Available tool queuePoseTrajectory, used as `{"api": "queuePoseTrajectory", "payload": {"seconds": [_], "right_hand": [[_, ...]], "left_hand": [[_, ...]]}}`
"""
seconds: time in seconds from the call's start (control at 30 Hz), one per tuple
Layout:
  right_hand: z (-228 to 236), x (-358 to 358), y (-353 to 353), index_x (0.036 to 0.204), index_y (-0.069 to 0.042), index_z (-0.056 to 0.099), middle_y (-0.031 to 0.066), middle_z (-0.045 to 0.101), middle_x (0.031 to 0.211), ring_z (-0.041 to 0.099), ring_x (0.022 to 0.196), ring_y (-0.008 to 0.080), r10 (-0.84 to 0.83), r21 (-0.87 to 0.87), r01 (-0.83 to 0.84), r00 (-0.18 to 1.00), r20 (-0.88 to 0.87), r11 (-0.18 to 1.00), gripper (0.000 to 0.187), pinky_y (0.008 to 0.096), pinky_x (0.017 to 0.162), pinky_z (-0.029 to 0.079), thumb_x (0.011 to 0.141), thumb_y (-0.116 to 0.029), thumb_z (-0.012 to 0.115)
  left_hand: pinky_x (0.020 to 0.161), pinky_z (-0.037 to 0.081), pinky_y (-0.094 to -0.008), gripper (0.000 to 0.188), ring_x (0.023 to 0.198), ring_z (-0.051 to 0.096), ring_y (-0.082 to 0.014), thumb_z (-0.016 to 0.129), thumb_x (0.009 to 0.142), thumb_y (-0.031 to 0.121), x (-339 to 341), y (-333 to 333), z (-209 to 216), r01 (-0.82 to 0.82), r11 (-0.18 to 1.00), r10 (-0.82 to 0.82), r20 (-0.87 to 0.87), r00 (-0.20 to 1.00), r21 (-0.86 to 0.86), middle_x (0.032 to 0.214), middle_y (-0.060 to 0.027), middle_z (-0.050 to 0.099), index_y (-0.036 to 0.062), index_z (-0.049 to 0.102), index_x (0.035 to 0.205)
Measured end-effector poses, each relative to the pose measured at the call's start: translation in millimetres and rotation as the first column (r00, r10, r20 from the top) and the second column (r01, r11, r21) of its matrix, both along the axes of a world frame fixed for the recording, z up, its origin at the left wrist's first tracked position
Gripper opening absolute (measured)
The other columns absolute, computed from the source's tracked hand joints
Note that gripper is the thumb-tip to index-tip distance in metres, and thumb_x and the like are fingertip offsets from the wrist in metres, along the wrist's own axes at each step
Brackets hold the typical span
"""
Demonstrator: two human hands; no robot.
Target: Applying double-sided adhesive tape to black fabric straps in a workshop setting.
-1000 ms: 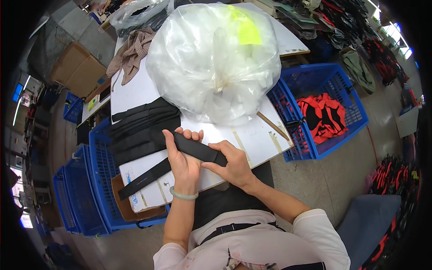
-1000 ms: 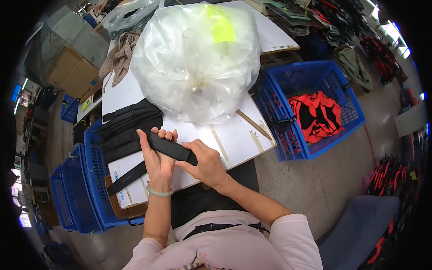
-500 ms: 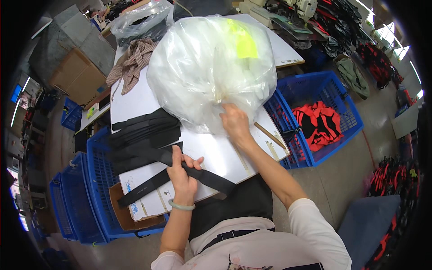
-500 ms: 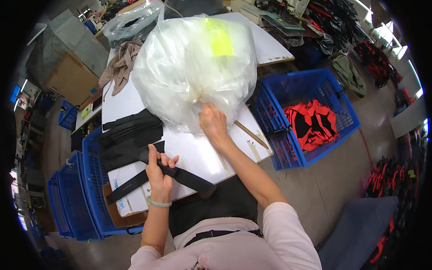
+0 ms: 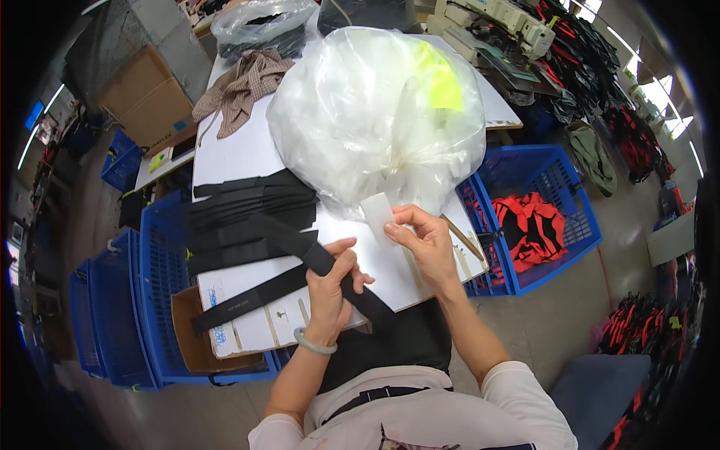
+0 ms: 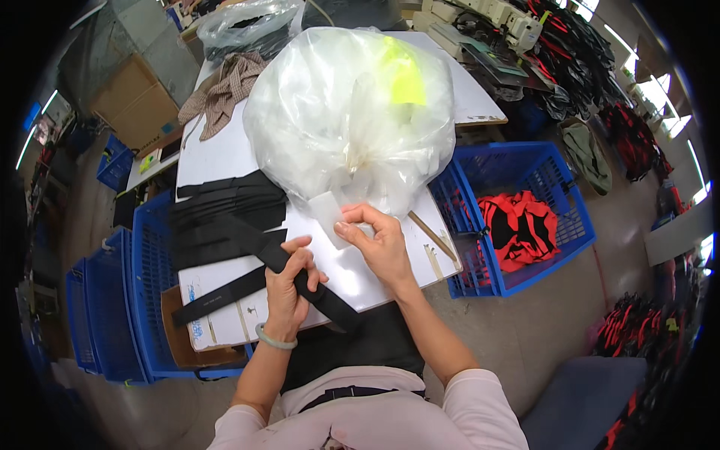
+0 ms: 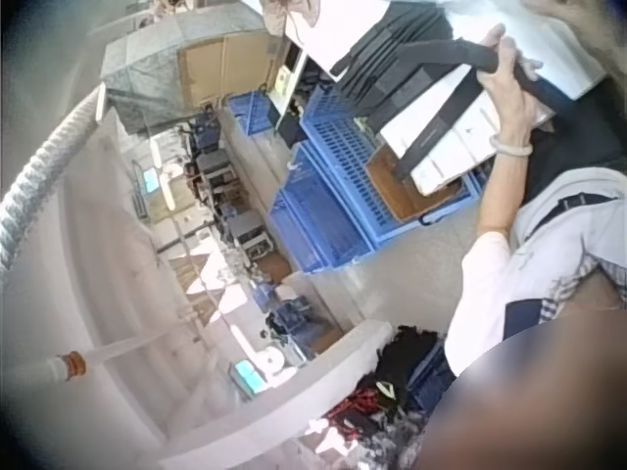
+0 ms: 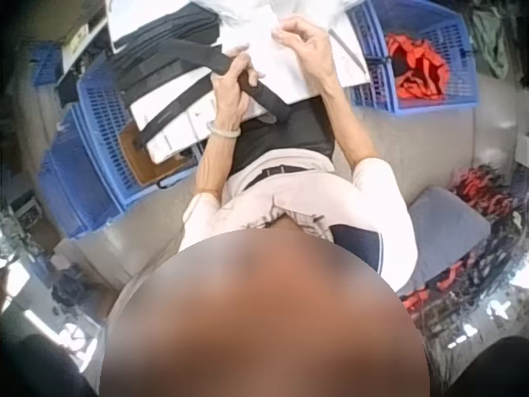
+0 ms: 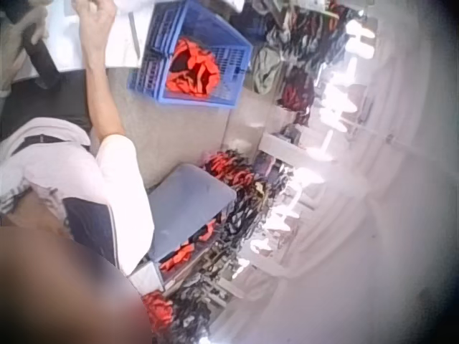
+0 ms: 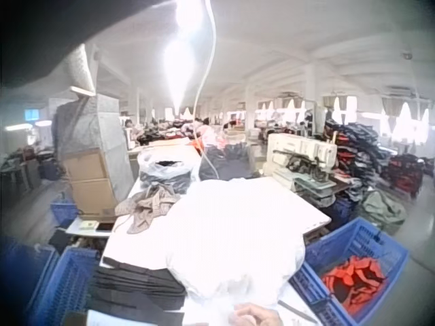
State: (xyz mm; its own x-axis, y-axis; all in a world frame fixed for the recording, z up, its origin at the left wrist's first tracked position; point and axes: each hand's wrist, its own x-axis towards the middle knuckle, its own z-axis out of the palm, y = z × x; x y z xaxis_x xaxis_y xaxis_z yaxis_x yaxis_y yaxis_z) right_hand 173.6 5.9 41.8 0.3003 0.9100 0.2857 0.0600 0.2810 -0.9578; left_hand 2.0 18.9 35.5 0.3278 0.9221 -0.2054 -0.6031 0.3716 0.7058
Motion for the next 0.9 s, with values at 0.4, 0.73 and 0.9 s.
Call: {"api": "queuePoseTrajectory", "payload": {"seconds": [0.4, 0.73, 0.9], "right_hand": [[37.0, -14.0, -26.0, 0.096, 0.002, 0.071, 0.0045, 0.066, 0.071, 0.055, 0.058, 0.0067, 0.421, -0.341, -0.505, 0.859, -0.293, 0.793, 0.019, 0.02, 0.046, 0.038, 0.085, -0.013, 0.072], [29.6, -28.7, -36.5, 0.085, 0.001, 0.066, 0.0083, 0.059, 0.075, 0.06, 0.065, 0.0215, 0.126, 0.016, -0.15, 0.874, 0.469, 0.989, 0.014, 0.0314, 0.056, 0.047, 0.08, -0.01, 0.074], [17.0, -45.2, -27.9, 0.083, 0.003, 0.064, 0.0097, 0.06, 0.075, 0.061, 0.064, 0.0262, -0.162, 0.289, 0.008, 0.843, 0.513, 0.957, 0.012, 0.0347, 0.056, 0.048, 0.08, -0.007, 0.072]], "left_hand": [[0.043, 0.041, -0.0222, 0.02, 0.051, 0.052, -0.0122, 0.069, 0.077, 0.003, -15.7, -9.8, 19.7, 0.109, 0.955, -0.091, -0.077, 0.993, 0.277, 0.077, -0.0072, 0.059, -0.0029, 0.059, 0.093], [0.048, 0.042, -0.0237, 0.009, 0.05, 0.05, -0.0111, 0.066, 0.083, -0.002, -2.8, -16.2, 24.6, -0.06, 0.979, 0.053, 0.041, 0.998, 0.194, 0.07, -0.0062, 0.058, -0.0013, 0.059, 0.087], [0.05, 0.042, -0.0249, 0.01, 0.051, 0.049, -0.0126, 0.064, 0.09, 0.005, 1.5, -16.6, 18.4, -0.134, 0.987, 0.137, -0.022, 0.99, 0.089, 0.073, -0.0064, 0.057, 0.0004, 0.057, 0.086]]}}
